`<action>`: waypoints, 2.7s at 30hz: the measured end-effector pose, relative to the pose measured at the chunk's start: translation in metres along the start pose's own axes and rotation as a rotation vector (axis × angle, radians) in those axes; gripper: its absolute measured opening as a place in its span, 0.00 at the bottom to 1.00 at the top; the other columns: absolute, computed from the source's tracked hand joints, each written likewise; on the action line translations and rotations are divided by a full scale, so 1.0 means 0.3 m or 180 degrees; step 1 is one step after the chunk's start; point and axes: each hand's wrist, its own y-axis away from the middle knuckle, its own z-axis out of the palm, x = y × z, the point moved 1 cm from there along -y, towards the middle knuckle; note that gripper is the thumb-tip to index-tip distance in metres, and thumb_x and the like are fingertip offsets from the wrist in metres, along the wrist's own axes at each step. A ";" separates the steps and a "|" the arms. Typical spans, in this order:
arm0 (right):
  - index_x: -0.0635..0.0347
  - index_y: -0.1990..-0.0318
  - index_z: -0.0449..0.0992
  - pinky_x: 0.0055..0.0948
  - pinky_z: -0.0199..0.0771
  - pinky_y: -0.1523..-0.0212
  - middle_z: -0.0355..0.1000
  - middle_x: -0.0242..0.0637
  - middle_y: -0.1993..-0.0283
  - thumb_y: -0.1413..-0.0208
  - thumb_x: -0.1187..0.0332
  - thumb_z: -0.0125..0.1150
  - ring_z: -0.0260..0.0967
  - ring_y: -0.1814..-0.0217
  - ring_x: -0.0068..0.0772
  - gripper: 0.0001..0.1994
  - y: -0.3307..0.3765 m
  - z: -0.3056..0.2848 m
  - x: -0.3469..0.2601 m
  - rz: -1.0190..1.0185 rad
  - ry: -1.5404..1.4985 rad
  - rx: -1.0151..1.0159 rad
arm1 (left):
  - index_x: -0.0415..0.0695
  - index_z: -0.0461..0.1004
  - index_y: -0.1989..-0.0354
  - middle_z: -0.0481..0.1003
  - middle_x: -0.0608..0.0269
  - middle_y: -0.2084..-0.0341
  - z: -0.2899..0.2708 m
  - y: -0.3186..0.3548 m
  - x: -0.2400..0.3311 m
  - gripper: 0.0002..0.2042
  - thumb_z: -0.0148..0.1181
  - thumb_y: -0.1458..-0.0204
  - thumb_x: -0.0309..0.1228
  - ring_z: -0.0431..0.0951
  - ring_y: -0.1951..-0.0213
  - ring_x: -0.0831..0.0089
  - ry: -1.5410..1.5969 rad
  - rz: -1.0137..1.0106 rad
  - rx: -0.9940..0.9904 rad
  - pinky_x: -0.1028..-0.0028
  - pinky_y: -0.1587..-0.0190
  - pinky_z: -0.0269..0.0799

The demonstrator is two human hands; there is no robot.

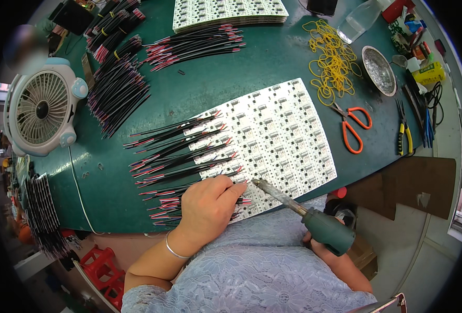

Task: The person solders electrical wires onto a panel of multiple small circuit boards using a soldering iron.

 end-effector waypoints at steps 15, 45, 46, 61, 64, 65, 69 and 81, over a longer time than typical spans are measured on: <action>0.61 0.62 0.78 0.35 0.73 0.64 0.76 0.41 0.64 0.56 0.76 0.63 0.75 0.66 0.40 0.11 0.045 0.017 0.020 0.0493 -0.0513 0.0123 | 0.49 0.80 0.68 0.72 0.66 0.76 0.000 -0.014 -0.012 0.16 0.63 0.69 0.18 0.74 0.74 0.67 0.0368 -0.0144 -0.0077 0.70 0.74 0.69; 0.67 0.59 0.76 0.30 0.74 0.67 0.76 0.37 0.74 0.51 0.72 0.57 0.74 0.74 0.32 0.12 0.076 0.013 0.039 0.0430 -0.1171 0.0465 | 0.46 0.75 0.65 0.73 0.61 0.68 -0.040 0.057 -0.009 0.16 0.67 0.67 0.22 0.74 0.68 0.61 0.0497 0.0267 0.0474 0.66 0.66 0.70; 0.66 0.60 0.76 0.30 0.74 0.67 0.76 0.37 0.74 0.51 0.72 0.57 0.74 0.74 0.33 0.11 0.075 0.004 0.033 0.0393 -0.1037 0.0397 | 0.46 0.76 0.66 0.73 0.61 0.69 -0.063 0.057 0.008 0.17 0.67 0.69 0.21 0.74 0.69 0.62 0.0402 0.0307 0.0644 0.66 0.68 0.70; 0.65 0.62 0.76 0.29 0.73 0.69 0.76 0.39 0.70 0.53 0.76 0.59 0.75 0.73 0.33 0.09 0.094 -0.002 0.031 0.0207 -0.1002 0.0199 | 0.47 0.78 0.68 0.71 0.66 0.75 0.015 0.051 0.046 0.14 0.64 0.68 0.22 0.71 0.74 0.66 -0.0012 0.0255 0.0194 0.68 0.74 0.64; 0.65 0.62 0.76 0.29 0.73 0.69 0.75 0.38 0.71 0.53 0.77 0.59 0.75 0.73 0.33 0.09 0.070 -0.006 0.007 0.0363 -0.1075 0.0170 | 0.47 0.78 0.68 0.71 0.67 0.76 0.012 0.045 0.045 0.13 0.64 0.67 0.23 0.71 0.75 0.66 -0.0080 0.0210 0.0138 0.68 0.75 0.64; 0.65 0.62 0.76 0.29 0.73 0.69 0.75 0.38 0.71 0.53 0.77 0.59 0.75 0.73 0.33 0.09 0.066 -0.007 0.009 0.0364 -0.1072 0.0171 | 0.47 0.78 0.68 0.71 0.67 0.76 0.012 0.049 0.046 0.13 0.65 0.67 0.23 0.71 0.75 0.67 -0.0157 0.0208 0.0069 0.68 0.75 0.64; 0.64 0.62 0.76 0.29 0.73 0.69 0.75 0.37 0.71 0.54 0.78 0.59 0.75 0.73 0.33 0.10 0.070 -0.010 0.007 0.0194 -0.0832 0.0158 | 0.48 0.79 0.67 0.70 0.68 0.78 0.003 0.048 0.048 0.14 0.65 0.67 0.24 0.71 0.77 0.69 -0.0225 0.0266 0.0078 0.69 0.77 0.65; 0.62 0.62 0.79 0.31 0.76 0.63 0.77 0.39 0.63 0.62 0.76 0.63 0.76 0.64 0.40 0.14 0.043 -0.052 -0.063 -0.0455 0.0668 0.0196 | 0.46 0.78 0.64 0.71 0.65 0.74 0.018 0.057 0.037 0.15 0.63 0.66 0.24 0.73 0.77 0.69 0.0035 0.0429 0.0012 0.71 0.78 0.68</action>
